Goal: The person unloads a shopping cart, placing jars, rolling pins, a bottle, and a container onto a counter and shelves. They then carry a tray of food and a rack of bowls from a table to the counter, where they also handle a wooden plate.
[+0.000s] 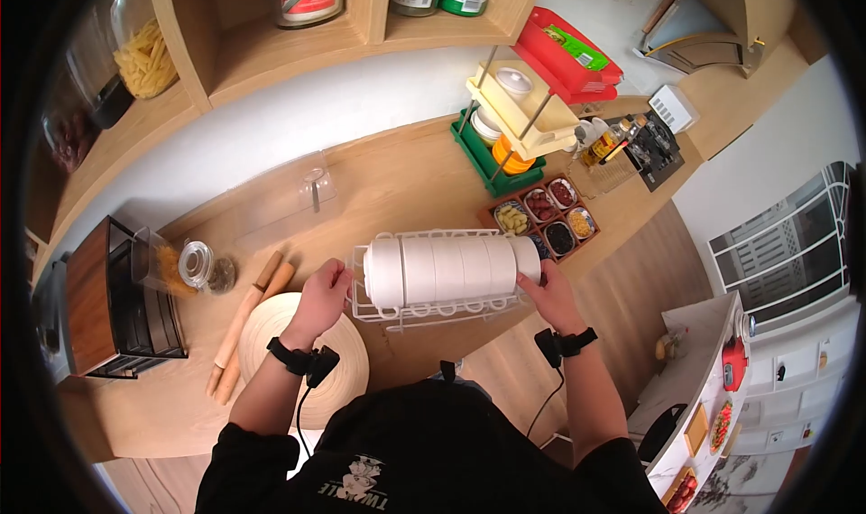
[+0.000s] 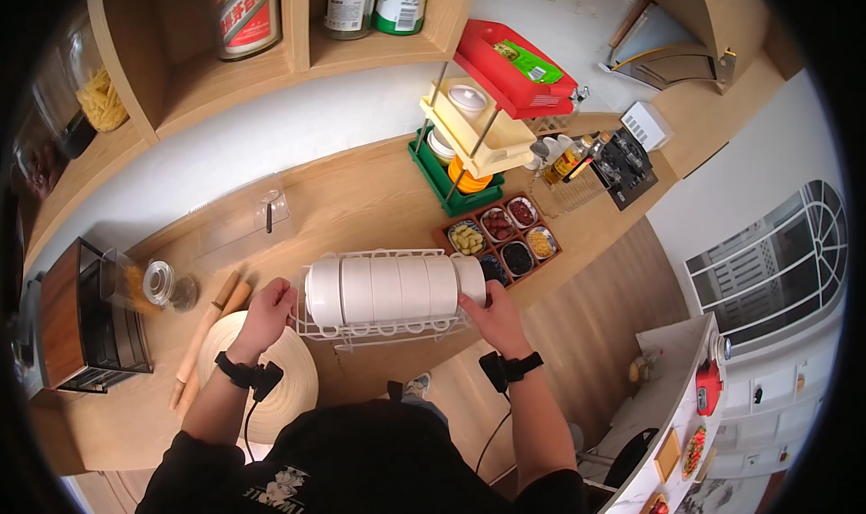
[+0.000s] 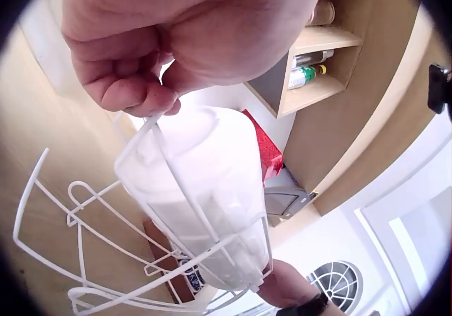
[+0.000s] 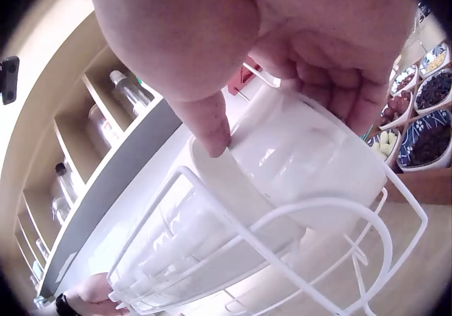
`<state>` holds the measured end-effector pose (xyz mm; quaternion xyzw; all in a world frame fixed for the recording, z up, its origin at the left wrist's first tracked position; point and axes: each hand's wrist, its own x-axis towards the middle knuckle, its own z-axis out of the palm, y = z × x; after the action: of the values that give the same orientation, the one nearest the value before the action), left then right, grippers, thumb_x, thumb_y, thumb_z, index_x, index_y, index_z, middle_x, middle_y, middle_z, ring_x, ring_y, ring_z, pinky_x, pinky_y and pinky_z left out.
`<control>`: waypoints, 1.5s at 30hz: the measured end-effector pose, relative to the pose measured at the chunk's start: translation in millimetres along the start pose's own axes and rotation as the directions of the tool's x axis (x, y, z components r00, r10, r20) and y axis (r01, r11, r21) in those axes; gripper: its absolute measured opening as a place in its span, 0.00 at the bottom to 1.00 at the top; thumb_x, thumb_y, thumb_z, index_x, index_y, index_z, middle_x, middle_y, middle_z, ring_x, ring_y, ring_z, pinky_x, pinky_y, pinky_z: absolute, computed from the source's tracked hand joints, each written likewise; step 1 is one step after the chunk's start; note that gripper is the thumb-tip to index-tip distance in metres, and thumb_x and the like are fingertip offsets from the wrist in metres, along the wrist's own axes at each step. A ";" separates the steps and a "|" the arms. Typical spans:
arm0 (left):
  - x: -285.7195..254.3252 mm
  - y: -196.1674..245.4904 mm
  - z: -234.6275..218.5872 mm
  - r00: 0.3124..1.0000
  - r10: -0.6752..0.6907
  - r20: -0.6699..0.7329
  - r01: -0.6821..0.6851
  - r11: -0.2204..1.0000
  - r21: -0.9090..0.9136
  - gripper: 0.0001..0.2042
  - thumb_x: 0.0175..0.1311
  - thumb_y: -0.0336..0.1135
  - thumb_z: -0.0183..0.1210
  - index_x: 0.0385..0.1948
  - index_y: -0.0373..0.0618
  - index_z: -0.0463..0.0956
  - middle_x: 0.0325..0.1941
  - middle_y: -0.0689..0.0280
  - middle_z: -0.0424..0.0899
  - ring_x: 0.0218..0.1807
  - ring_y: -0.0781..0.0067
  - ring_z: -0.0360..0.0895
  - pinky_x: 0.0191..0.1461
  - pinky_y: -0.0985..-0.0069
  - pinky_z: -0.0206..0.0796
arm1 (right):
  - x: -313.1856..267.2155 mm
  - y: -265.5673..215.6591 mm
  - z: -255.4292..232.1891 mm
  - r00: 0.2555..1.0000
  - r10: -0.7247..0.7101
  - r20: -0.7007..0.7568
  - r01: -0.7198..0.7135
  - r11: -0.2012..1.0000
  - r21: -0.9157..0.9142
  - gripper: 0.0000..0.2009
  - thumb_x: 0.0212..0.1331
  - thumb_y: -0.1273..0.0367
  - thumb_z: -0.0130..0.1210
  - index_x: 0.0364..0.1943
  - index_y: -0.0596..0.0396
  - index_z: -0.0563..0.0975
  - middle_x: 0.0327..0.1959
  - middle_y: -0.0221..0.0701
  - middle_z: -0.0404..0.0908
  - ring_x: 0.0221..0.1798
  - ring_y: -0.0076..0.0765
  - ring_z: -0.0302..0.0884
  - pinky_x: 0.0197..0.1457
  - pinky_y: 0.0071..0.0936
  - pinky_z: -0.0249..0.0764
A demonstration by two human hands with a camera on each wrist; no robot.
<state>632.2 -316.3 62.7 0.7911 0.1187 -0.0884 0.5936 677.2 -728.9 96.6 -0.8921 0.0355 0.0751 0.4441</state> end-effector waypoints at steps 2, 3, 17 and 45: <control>-2.3 -6.3 -4.8 1.000 0.002 -0.018 -0.002 1.000 -0.023 0.10 0.78 0.36 0.52 0.37 0.39 0.72 0.23 0.67 0.77 0.23 0.78 0.73 0.29 0.76 0.68 | 8.5 -1.4 8.3 0.999 -0.047 0.026 0.045 0.996 0.083 0.20 0.63 0.58 0.68 0.43 0.62 0.76 0.36 0.33 0.82 0.37 0.25 0.78 0.41 0.27 0.75; -3.4 -8.4 -6.8 1.000 0.005 -0.023 -0.006 1.000 -0.024 0.10 0.78 0.36 0.52 0.37 0.39 0.71 0.24 0.67 0.77 0.24 0.79 0.73 0.30 0.77 0.68 | 12.1 0.6 12.0 0.998 -0.045 0.039 0.042 0.996 0.082 0.20 0.63 0.58 0.68 0.43 0.62 0.76 0.36 0.33 0.82 0.37 0.25 0.78 0.41 0.27 0.75; -4.9 -18.9 -3.9 0.983 -0.002 -0.186 -0.029 0.986 -0.164 0.08 0.80 0.35 0.50 0.39 0.41 0.70 0.26 0.71 0.74 0.26 0.84 0.69 0.31 0.82 0.65 | 105.2 -10.1 42.8 0.970 -0.175 0.171 0.141 0.971 0.195 0.18 0.66 0.64 0.65 0.50 0.63 0.75 0.44 0.36 0.84 0.44 0.27 0.80 0.49 0.28 0.75; 113.7 -82.4 -130.2 0.858 -0.508 0.080 0.278 0.327 -0.903 0.42 0.75 0.50 0.53 0.78 0.43 0.35 0.68 0.22 0.62 0.66 0.37 0.74 0.65 0.60 0.73 | 43.6 -18.4 127.3 0.994 0.088 0.067 -0.110 0.872 0.476 0.43 0.73 0.56 0.56 0.80 0.52 0.41 0.79 0.47 0.52 0.74 0.43 0.63 0.71 0.40 0.68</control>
<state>716.7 -159.9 -8.4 0.3070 0.3996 -0.0671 0.8611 709.6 -616.1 28.2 -0.7497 0.0890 0.1058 0.6472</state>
